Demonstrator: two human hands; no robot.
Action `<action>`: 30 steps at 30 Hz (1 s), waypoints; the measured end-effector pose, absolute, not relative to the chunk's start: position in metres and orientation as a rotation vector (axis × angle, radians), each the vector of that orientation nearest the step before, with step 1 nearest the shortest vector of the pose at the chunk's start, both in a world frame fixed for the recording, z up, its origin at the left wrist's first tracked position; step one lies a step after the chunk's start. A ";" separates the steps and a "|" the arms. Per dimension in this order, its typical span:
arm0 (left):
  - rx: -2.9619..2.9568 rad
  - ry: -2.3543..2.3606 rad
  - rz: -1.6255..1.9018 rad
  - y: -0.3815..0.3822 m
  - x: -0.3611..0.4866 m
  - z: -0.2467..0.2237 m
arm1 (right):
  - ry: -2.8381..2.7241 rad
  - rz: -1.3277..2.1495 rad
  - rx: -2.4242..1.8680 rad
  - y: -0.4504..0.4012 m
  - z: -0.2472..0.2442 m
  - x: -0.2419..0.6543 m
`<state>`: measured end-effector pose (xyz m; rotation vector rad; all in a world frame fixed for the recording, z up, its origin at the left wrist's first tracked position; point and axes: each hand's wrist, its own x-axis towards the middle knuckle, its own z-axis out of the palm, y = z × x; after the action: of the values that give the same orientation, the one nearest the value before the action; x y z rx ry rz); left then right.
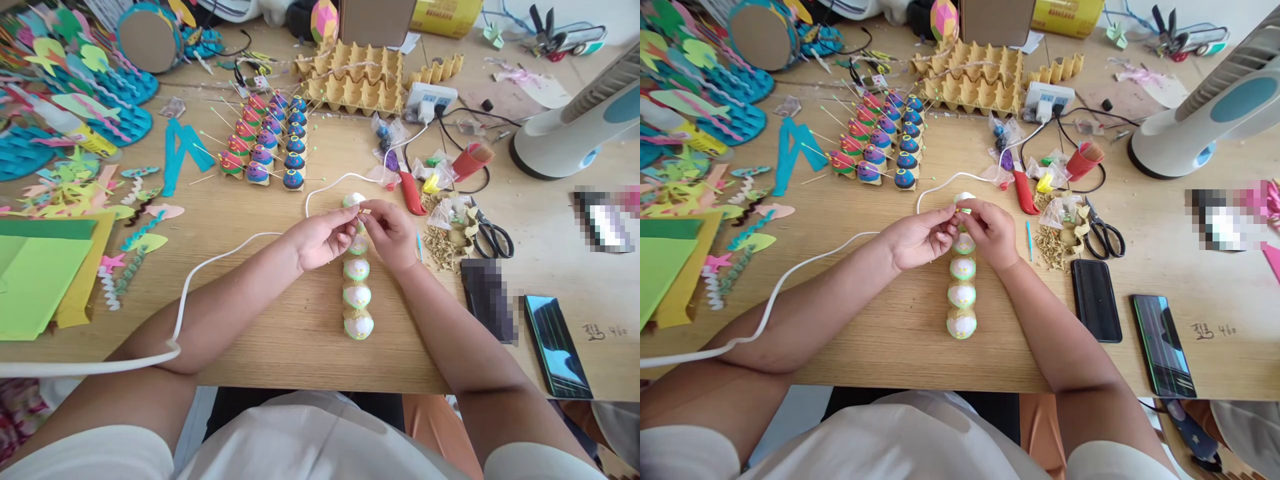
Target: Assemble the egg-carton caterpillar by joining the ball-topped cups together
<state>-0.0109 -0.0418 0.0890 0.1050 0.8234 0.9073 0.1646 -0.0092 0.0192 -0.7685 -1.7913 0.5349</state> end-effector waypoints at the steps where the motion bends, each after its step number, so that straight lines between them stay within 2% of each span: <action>1: 0.111 0.829 0.912 -0.042 -0.011 0.089 | -1.796 0.527 -0.780 -0.009 0.019 0.165; 10: 0.124 0.901 0.933 -0.041 -0.011 0.094 | -1.818 0.458 -0.810 -0.012 0.023 0.165; 30: 0.164 0.928 0.994 -0.038 -0.016 0.083 | -1.649 0.657 -0.895 -0.010 0.023 0.161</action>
<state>-0.0163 -0.0376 0.0832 0.1638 0.9277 0.9938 0.1608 -0.0096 0.0229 -0.8947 -1.6490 0.6573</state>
